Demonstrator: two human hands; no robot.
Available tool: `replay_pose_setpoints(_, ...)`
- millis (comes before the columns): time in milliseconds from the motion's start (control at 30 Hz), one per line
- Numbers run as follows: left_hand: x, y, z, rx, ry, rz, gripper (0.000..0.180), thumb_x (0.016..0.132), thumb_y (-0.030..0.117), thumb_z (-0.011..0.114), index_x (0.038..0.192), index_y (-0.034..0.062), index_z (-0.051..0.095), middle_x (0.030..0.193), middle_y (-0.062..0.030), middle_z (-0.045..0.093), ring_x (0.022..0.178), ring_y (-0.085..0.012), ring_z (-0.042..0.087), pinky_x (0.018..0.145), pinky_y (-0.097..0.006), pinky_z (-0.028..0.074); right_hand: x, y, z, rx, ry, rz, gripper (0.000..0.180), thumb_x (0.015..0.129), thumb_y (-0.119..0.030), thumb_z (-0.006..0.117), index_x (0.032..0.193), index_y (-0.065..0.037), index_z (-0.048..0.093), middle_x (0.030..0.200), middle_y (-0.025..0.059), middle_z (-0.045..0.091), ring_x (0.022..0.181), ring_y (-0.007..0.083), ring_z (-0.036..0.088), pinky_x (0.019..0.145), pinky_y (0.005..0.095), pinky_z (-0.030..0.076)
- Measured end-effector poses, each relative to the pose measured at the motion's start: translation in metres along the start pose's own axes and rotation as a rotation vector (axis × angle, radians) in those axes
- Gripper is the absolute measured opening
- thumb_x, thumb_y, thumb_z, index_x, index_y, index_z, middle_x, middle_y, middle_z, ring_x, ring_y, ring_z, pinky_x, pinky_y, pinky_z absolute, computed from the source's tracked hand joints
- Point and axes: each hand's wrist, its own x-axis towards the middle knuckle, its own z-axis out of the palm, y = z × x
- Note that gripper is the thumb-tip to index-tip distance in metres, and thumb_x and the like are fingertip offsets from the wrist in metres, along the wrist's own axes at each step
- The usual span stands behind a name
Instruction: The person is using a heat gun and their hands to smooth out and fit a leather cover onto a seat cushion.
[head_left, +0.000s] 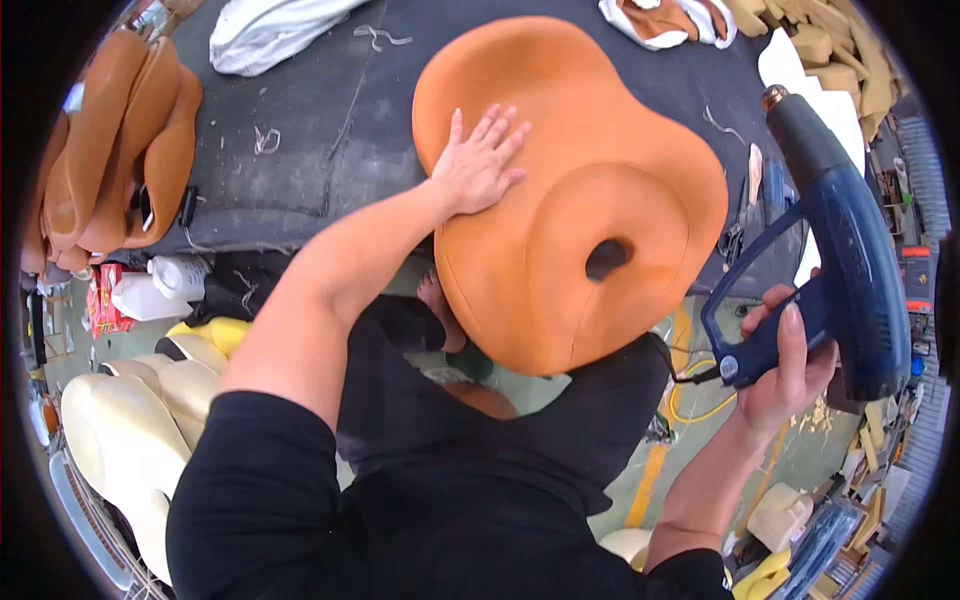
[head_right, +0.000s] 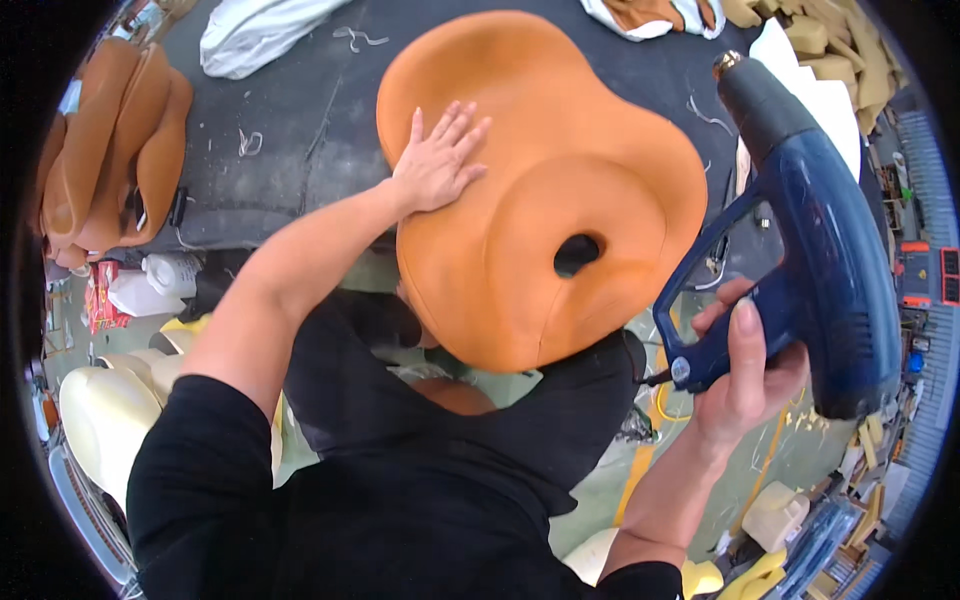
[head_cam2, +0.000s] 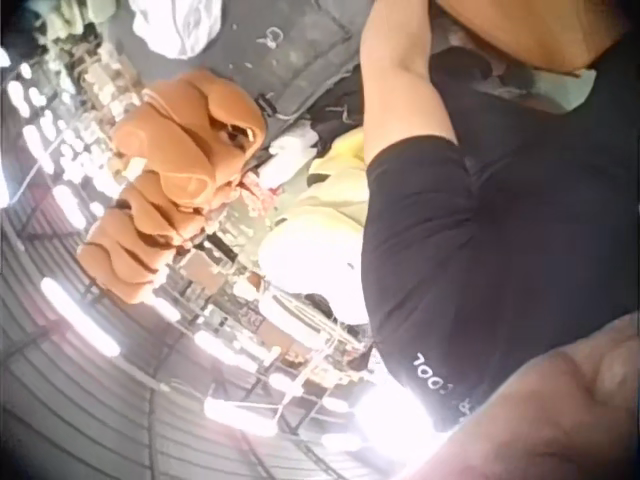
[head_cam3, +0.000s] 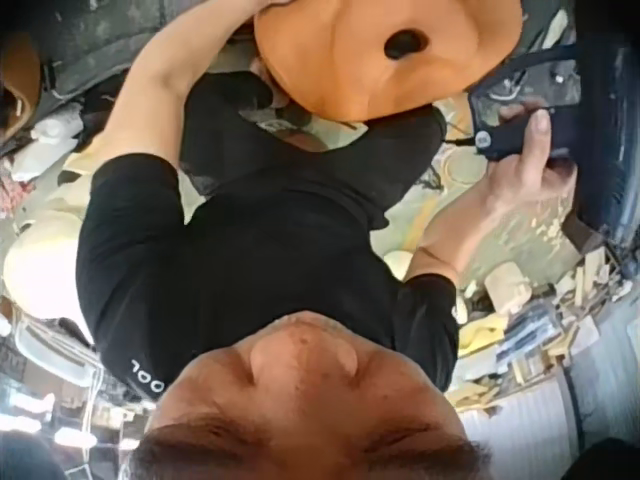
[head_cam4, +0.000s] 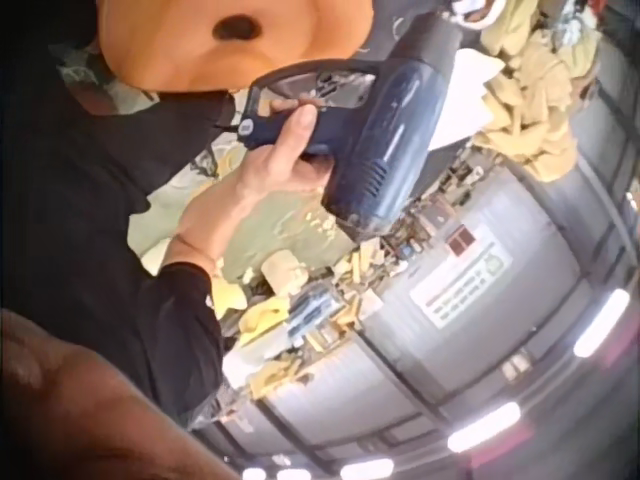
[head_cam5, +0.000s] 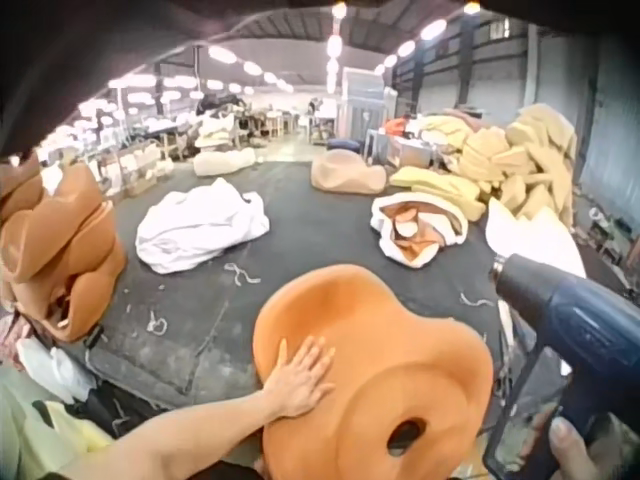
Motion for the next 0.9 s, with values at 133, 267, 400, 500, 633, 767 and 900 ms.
replay_pose_setpoints(133, 0.034, 0.0, -0.045, -0.023, 0.33, 0.007, 0.072, 0.104, 0.045, 0.057, 0.167, 0.0176, 0.034, 0.175, -0.0145, 0.027, 0.164, -0.0363, 0.019, 0.126, -0.073, 0.012, -0.001, -0.005, -0.01, 0.0, -0.042, -0.086, 0.053, 0.099, -0.01, 0.067, 0.147, 0.006, 0.05, 0.102, 0.0175, 0.071, 0.073, 0.0204, 0.066, 0.066, 0.0312, 0.052)
replay_pose_setpoints(267, -0.021, -0.011, 0.006, -0.251, 0.241, -0.091, 0.07, 0.106, 0.044, 0.052, 0.165, 0.0115, 0.036, 0.175, -0.0148, 0.028, 0.164, -0.0389, 0.015, 0.127, -0.071, 0.011, -0.005, -0.012, -0.008, 0.031, -0.008, 0.005, 0.05, 0.096, -0.01, 0.068, 0.141, 0.007, 0.054, 0.1, 0.017, 0.071, 0.072, 0.0198, 0.067, 0.065, 0.0313, 0.053)
replay_pose_setpoints(400, 0.004, -0.018, -0.01, -0.147, 0.241, 0.012, 0.071, 0.104, 0.042, 0.057, 0.166, 0.0117, 0.035, 0.175, -0.0141, 0.028, 0.163, -0.0406, 0.018, 0.128, -0.069, 0.012, -0.005, -0.009, -0.008, 0.037, 0.021, -0.015, 0.053, 0.094, -0.009, 0.07, 0.142, 0.008, 0.054, 0.099, 0.0167, 0.071, 0.071, 0.019, 0.066, 0.066, 0.0309, 0.054)
replay_pose_setpoints(500, 0.041, -0.021, -0.049, -0.161, 0.434, 0.141, 0.068, 0.105, 0.037, 0.056, 0.166, 0.014, 0.036, 0.174, -0.0117, 0.031, 0.163, -0.0378, 0.022, 0.126, -0.07, 0.012, -0.019, -0.01, -0.02, 0.0, 0.016, -0.013, 0.056, 0.094, -0.009, 0.069, 0.144, 0.008, 0.053, 0.099, 0.017, 0.071, 0.072, 0.0189, 0.066, 0.067, 0.0308, 0.055)
replay_pose_setpoints(633, 0.021, -0.025, -0.016, -0.12, 0.365, 0.113, 0.067, 0.105, 0.041, 0.056, 0.164, 0.0142, 0.04, 0.174, -0.0101, 0.032, 0.162, -0.0355, 0.023, 0.126, -0.072, 0.011, -0.01, 0.002, -0.022, 0.007, -0.042, -0.037, 0.052, 0.098, -0.009, 0.067, 0.145, 0.007, 0.052, 0.104, 0.0185, 0.071, 0.074, 0.0205, 0.066, 0.068, 0.0315, 0.055)
replay_pose_setpoints(767, -0.004, -0.026, 0.018, -0.095, 0.316, -0.024, 0.059, 0.106, 0.041, 0.052, 0.158, 0.0143, 0.049, 0.172, -0.0091, 0.035, 0.163, -0.0335, 0.023, 0.124, -0.074, 0.012, -0.006, 0.003, -0.01, -0.017, -0.017, -0.003, 0.054, 0.099, -0.01, 0.066, 0.147, 0.007, 0.05, 0.103, 0.0182, 0.071, 0.074, 0.0207, 0.066, 0.066, 0.0307, 0.052)
replay_pose_setpoints(900, -0.002, -0.026, 0.015, -0.032, 0.267, 0.032, 0.051, 0.107, 0.037, 0.05, 0.152, 0.0136, 0.056, 0.169, -0.0103, 0.04, 0.161, -0.0329, 0.026, 0.124, -0.074, 0.015, 0.001, -0.003, -0.002, -0.009, -0.031, -0.006, 0.054, 0.099, -0.011, 0.066, 0.147, 0.008, 0.05, 0.103, 0.0189, 0.071, 0.074, 0.0208, 0.067, 0.067, 0.0312, 0.052)
